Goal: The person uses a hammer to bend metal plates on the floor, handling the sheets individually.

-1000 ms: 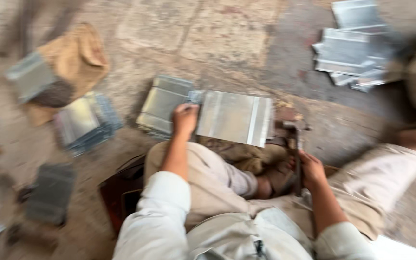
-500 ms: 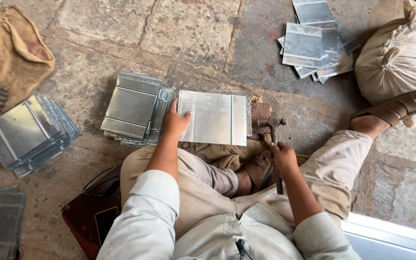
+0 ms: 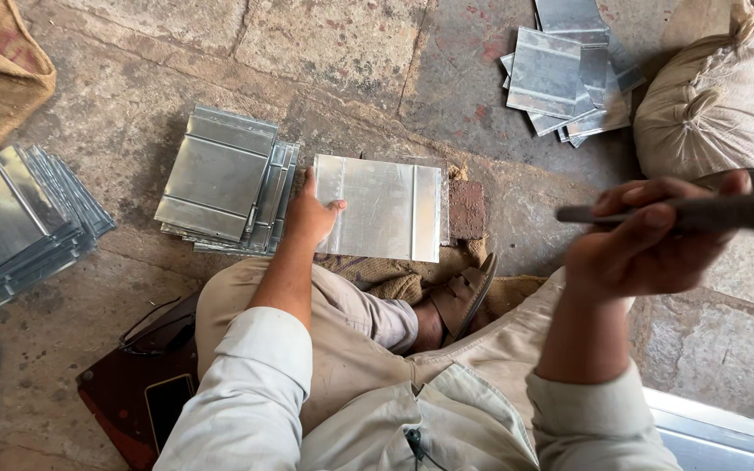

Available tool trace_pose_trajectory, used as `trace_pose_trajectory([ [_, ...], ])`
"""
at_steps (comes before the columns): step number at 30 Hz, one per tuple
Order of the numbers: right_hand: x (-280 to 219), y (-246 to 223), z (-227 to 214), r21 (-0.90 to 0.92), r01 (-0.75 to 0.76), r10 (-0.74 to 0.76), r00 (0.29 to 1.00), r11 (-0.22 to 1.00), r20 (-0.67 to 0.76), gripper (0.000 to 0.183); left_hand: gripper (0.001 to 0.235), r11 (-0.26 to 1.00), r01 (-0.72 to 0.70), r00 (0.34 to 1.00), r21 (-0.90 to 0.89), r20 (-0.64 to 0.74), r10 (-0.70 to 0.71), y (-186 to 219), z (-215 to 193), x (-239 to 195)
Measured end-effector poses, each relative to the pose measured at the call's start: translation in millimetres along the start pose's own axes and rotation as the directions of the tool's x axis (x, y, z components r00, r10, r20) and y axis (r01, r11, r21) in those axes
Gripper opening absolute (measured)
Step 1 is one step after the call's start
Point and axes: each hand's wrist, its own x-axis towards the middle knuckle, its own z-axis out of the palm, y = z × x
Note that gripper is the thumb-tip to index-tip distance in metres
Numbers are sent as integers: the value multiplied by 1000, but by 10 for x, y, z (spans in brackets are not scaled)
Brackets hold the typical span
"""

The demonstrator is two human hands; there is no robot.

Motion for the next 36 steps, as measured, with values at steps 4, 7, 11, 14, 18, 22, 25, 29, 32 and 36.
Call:
trace_pose_trajectory([
  [4,-1005,263,485,-37,-318,320,932,947,169,38,107,999,-4,1000,-36,9,5,25,-15,12],
  [7,-1697,358,652,-374,-423,564,662,825,494,36,104,997,56,997,-49,53,-53,-32,13,1],
  [11,-1507,237,799,-675,-438,804,300,594,513,53,104,990,-141,985,-28,-103,137,-32,0,35],
  [14,-776,49,906,-733,-511,892,207,449,402,56,105,999,-1,1000,-40,14,1,-38,-3,49],
  [18,64,-69,754,-316,-25,186,852,949,490,32,107,999,-35,999,18,5,35,-26,-7,22],
  [22,-150,91,617,85,-293,273,942,952,196,15,106,998,47,997,31,59,-48,-6,-6,33],
  [25,-908,291,646,108,-423,390,889,900,240,17,105,991,-123,982,54,-136,129,-37,48,64],
  [29,-1693,349,710,-431,-339,547,568,837,615,20,103,1000,25,1000,-17,-8,-26,-22,68,75],
  [32,-1416,433,771,-812,-467,935,130,350,329,46,104,998,64,997,-16,50,-63,57,-11,40],
  [36,-434,498,740,-535,-24,342,793,844,504,45,103,998,20,1000,-65,16,-19,89,-68,-35],
])
